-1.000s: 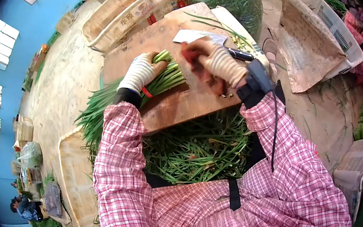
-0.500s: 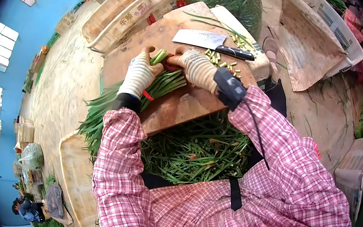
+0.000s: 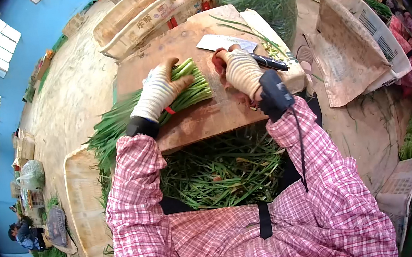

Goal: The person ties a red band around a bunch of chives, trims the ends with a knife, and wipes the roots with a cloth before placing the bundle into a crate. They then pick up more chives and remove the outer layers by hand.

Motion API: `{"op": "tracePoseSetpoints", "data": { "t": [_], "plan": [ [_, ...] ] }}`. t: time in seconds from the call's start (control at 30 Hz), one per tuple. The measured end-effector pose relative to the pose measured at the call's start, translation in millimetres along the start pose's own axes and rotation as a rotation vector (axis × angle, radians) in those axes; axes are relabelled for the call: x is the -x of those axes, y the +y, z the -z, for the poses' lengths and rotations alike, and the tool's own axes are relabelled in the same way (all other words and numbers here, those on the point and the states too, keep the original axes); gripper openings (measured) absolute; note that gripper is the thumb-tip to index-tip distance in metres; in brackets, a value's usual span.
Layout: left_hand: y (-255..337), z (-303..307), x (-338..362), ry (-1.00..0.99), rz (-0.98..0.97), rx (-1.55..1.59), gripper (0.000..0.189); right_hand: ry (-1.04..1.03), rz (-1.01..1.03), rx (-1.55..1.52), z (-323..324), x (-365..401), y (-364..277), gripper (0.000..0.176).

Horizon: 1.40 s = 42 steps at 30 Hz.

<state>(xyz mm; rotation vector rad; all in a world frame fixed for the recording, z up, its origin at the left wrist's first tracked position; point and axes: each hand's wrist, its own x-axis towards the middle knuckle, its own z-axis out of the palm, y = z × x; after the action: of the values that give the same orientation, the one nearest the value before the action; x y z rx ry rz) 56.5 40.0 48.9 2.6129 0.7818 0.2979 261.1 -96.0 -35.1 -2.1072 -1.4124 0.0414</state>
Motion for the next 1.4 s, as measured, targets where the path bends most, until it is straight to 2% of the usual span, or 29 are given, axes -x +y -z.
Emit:
{"op": "tracePoseSetpoints", "data": {
  "t": [0.03, 0.07, 0.13, 0.2, 0.23, 0.27, 0.33, 0.37, 0.47, 0.5, 0.53, 0.67, 0.73, 0.77, 0.8, 0.83, 0.9, 0.93, 0.97, 1.0, 1.07, 1.1, 1.13, 1.17, 1.2, 1.27, 1.33, 1.4],
  "plan": [
    [9.2, -1.6, 12.6, -0.031, -0.068, -0.158, 0.090, -0.089, -0.003, 0.137, 35.4, 10.2, -19.0, 0.029],
    [18.4, -3.2, 25.4, -0.051, -0.140, -0.315, 0.104, -0.127, -0.025, 0.176, 32.1, 5.1, -7.3, 0.030],
    [13.5, 6.4, 36.6, -0.082, -0.166, -0.096, 0.116, -0.098, -0.137, 0.371, 69.5, 4.3, -33.3, 0.040],
    [4.0, 19.8, 48.2, -0.002, -0.111, -0.131, 0.116, 0.190, 0.146, 0.283, 81.6, 7.5, -50.9, 0.057],
    [-0.3, 25.6, 53.9, 0.035, -0.085, -0.152, 0.117, 0.059, 0.221, 0.188, 80.7, -1.4, -65.2, 0.076],
    [-6.9, 25.6, 58.6, 0.027, -0.063, -0.213, 0.117, 0.076, 0.340, 0.180, 62.5, -4.5, -75.7, 0.090],
    [-17.3, 23.3, 66.9, 0.016, -0.021, -0.328, 0.117, -0.019, 0.546, 0.228, 46.7, -10.5, -101.2, 0.102],
    [-21.4, 21.9, 71.2, -0.023, -0.026, -0.278, 0.117, -0.147, 0.561, 0.267, 44.0, -15.5, -110.1, 0.110],
    [-37.5, 1.6, 81.7, 0.029, -0.061, -0.318, 0.112, -0.291, 0.536, 0.326, 18.7, -12.4, -112.1, 0.116],
    [-34.0, -2.2, 86.9, 0.031, -0.064, -0.325, 0.111, -0.253, 0.543, 0.279, 6.5, -8.3, -102.7, 0.119],
    [-31.1, -2.6, 88.4, 0.046, -0.069, -0.337, 0.110, -0.159, 0.561, 0.254, 2.5, -3.6, -102.4, 0.115],
    [-40.6, 0.5, 99.1, 0.334, -0.064, -0.242, 0.086, -0.398, 0.505, 0.339, 33.8, -20.5, -119.7, 0.116],
    [-29.2, 4.5, 116.3, 0.641, -0.066, -0.066, 0.055, -0.518, 0.484, 0.367, 41.7, -38.1, -129.3, 0.117],
    [-26.5, 1.1, 128.2, 0.653, -0.021, 0.118, 0.051, -0.573, 0.477, 0.383, 42.9, -46.2, -133.1, 0.118],
    [-23.0, -4.5, 141.8, 0.655, 0.025, 0.306, 0.046, -0.632, 0.466, 0.398, 42.9, -51.9, -135.3, 0.120],
    [-15.0, -11.6, 153.9, 0.608, 0.118, 0.584, 0.043, -0.607, 0.478, 0.387, 34.0, -56.1, -128.8, 0.109],
    [6.6, -25.4, 176.6, 0.498, 0.268, 1.125, 0.038, -0.725, 0.394, 0.252, 36.7, -53.0, -131.0, 0.097],
    [11.7, -33.9, 186.8, 0.428, 0.313, 1.362, 0.046, -0.786, 0.352, 0.188, 38.3, -49.7, -135.1, 0.092],
    [21.2, -40.5, 195.4, 0.393, 0.394, 1.497, 0.055, -0.560, 0.459, 0.286, 34.6, -30.1, -138.0, 0.073],
    [32.7, -44.9, 201.5, 0.353, 0.477, 1.631, 0.065, -0.395, 0.485, 0.470, 27.6, -9.3, -142.0, 0.068],
    [37.8, -72.8, 212.4, 0.379, 0.483, 1.862, 0.076, -0.234, 0.453, 0.628, 39.1, 43.6, -166.1, 0.070],
    [39.3, -86.4, 217.1, 0.406, 0.480, 2.011, 0.076, -0.160, 0.512, 0.635, 39.1, 68.6, -164.4, 0.073],
    [49.2, -89.0, 220.6, 0.459, 0.532, 2.047, 0.074, -0.081, 0.568, 0.636, 41.1, 89.5, -160.9, 0.076],
    [47.0, -97.2, 221.3, 0.470, 0.471, 2.080, 0.075, -0.178, 0.563, 0.500, 61.7, 100.4, -167.0, 0.082],
    [42.5, -106.4, 221.8, 0.479, 0.412, 2.111, 0.076, -0.385, 0.426, 0.498, 82.5, 91.9, -180.9, 0.088],
    [42.0, -114.7, 225.7, 0.514, 0.345, 2.099, 0.080, -0.009, 0.564, 0.229, 72.4, 84.0, -153.2, 0.097],
    [38.8, -118.5, 224.7, 0.534, 0.256, 2.114, 0.079, -0.223, 0.541, 0.288, 51.4, 89.0, -144.6, 0.107],
    [32.4, -119.6, 227.9, 0.550, 0.174, 2.157, 0.073, -0.566, 0.432, 0.056, 50.5, 109.2, -146.9, 0.107]
  ]
}}
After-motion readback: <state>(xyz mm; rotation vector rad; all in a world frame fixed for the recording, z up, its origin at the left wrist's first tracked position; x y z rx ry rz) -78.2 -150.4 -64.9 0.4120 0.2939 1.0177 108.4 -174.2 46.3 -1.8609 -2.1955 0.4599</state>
